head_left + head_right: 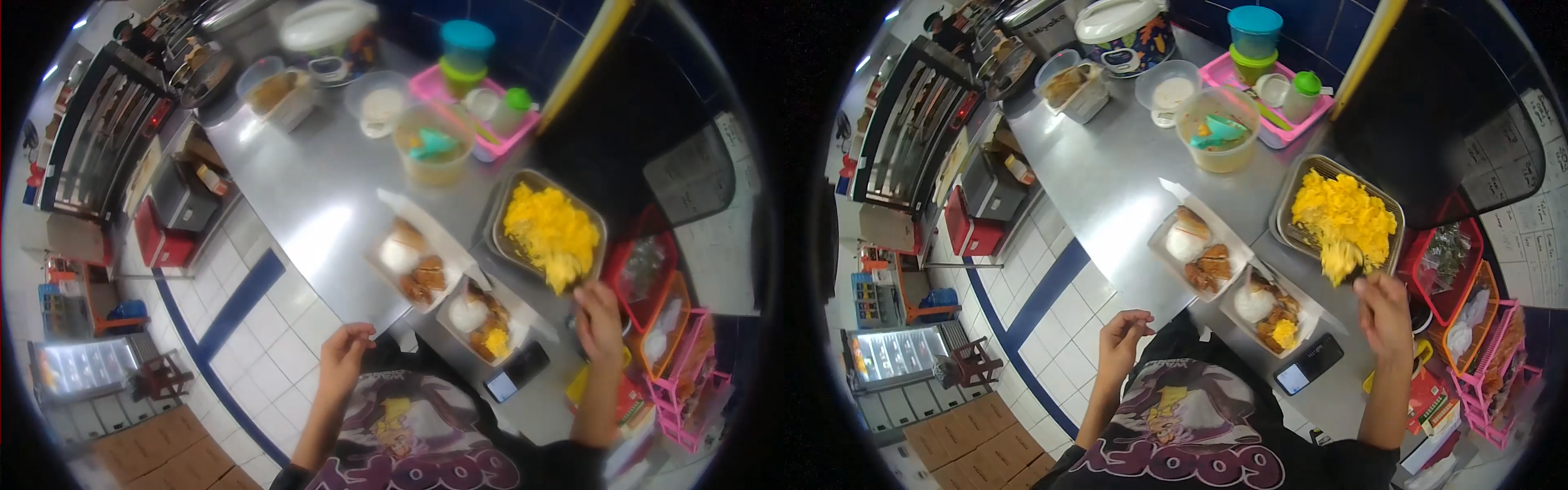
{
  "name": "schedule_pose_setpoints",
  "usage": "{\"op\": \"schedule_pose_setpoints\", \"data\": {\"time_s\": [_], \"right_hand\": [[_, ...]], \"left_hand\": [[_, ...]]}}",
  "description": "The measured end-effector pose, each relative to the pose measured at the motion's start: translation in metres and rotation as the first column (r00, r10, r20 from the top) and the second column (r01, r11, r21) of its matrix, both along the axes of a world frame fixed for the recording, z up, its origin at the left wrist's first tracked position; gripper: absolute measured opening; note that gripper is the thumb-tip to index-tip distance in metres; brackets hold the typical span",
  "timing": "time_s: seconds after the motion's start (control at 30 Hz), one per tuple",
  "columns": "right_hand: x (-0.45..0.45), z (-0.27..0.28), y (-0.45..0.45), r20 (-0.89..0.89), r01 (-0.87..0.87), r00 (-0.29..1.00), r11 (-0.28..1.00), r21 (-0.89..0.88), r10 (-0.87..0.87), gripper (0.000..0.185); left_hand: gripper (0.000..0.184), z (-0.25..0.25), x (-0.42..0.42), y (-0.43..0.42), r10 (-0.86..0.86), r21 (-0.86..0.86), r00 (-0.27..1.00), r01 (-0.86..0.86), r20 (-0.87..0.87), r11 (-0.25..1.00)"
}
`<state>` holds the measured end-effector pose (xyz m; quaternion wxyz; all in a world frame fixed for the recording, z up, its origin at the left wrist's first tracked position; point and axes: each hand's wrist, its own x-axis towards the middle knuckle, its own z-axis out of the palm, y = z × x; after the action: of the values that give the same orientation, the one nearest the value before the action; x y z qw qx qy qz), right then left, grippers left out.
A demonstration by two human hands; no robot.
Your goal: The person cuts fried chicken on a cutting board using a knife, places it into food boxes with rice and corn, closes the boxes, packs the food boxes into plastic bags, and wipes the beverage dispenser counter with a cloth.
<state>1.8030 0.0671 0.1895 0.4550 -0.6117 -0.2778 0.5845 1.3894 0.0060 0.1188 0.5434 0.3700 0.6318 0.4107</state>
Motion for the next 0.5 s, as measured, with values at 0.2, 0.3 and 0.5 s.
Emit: {"op": "schedule_pose_setpoints", "data": {"time_s": [0.2, 0.3, 0.5], "right_hand": [[-0.147, -0.017, -0.048, -0.143, 0.147, 0.976, 0.979, -0.138, -0.167, 0.01], [-0.207, -0.105, -0.043, 0.64, -0.068, 0.761, 0.968, 0.242, -0.106, 0.011], [-0.273, -0.144, -0.036, 0.996, -0.288, -0.08, 0.958, 0.013, -0.037, 0.017]], "left_hand": [[0.016, -0.018, -0.048, -0.005, -0.002, -0.022, 0.992, 0.005, 0.126, 1.0], [0.016, -0.014, -0.09, -0.01, -0.005, -0.046, 0.992, 0.011, 0.126, 0.999], [0.016, -0.037, -0.237, -0.026, -0.02, 0.015, 0.993, 0.018, 0.117, 1.0]]}}
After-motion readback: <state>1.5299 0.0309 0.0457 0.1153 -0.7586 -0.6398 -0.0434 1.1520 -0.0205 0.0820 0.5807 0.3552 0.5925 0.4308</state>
